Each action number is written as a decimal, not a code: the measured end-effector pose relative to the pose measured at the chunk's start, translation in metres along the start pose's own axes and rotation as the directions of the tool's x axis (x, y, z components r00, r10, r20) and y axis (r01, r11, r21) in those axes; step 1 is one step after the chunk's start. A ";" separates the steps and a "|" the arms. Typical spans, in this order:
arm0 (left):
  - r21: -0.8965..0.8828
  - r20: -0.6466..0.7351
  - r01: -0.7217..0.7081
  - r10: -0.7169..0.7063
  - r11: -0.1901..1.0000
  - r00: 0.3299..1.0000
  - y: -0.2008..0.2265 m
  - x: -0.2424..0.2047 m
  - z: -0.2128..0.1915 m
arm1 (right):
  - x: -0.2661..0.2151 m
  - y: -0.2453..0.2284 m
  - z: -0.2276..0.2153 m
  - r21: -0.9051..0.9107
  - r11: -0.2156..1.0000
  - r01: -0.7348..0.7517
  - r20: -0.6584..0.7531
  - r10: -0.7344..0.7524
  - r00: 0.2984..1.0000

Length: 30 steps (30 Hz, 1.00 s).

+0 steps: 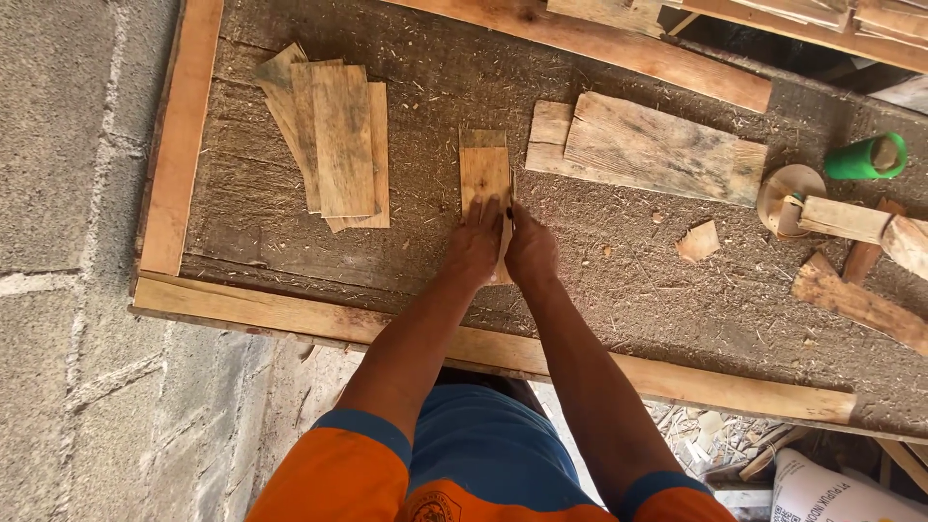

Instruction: Strip layers of wood from a small plank using a utility knife.

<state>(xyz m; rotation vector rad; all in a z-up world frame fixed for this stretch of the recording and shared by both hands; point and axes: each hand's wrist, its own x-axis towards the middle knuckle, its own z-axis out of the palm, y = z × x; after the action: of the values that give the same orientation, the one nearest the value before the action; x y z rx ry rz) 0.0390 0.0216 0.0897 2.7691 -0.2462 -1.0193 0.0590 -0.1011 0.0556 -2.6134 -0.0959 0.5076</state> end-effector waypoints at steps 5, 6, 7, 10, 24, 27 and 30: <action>0.100 -0.205 0.010 0.011 0.995 0.979 -0.007 0.057 0.074 | -0.032 0.009 0.001 -0.122 0.992 -0.035 0.082 0.045 0.996; 0.024 -0.161 -0.005 0.009 1.000 0.987 -0.005 0.045 0.060 | -0.038 0.011 0.001 -0.114 0.993 -0.027 0.073 0.036 0.997; 0.028 -0.164 -0.009 0.013 1.000 0.986 -0.003 0.034 0.046 | -0.043 0.013 0.001 -0.113 0.993 -0.030 0.067 0.037 0.997; -0.007 -0.077 0.005 -0.006 1.000 0.997 -0.002 0.025 0.040 | -0.064 0.019 0.002 -0.060 0.998 0.012 0.026 -0.010 1.000; 0.069 -0.274 -0.025 0.043 0.997 0.961 -0.007 0.046 0.074 | -0.148 0.082 0.026 0.084 0.971 0.222 -0.172 -0.205 0.963; 0.082 -0.267 -0.029 0.050 0.996 0.962 -0.009 0.050 0.077 | -0.146 0.075 0.017 0.144 0.978 0.154 -0.276 -0.110 0.955; 0.021 -0.162 -0.017 0.020 1.000 0.987 -0.004 0.031 0.049 | -0.126 0.063 0.011 0.109 0.994 0.031 -0.142 -0.015 0.990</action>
<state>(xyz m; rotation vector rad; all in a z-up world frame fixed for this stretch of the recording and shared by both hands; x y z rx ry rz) 0.0302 0.0136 0.0326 2.8417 -0.2585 -0.7859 -0.0632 -0.1716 0.0597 -2.5275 -0.0503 0.3103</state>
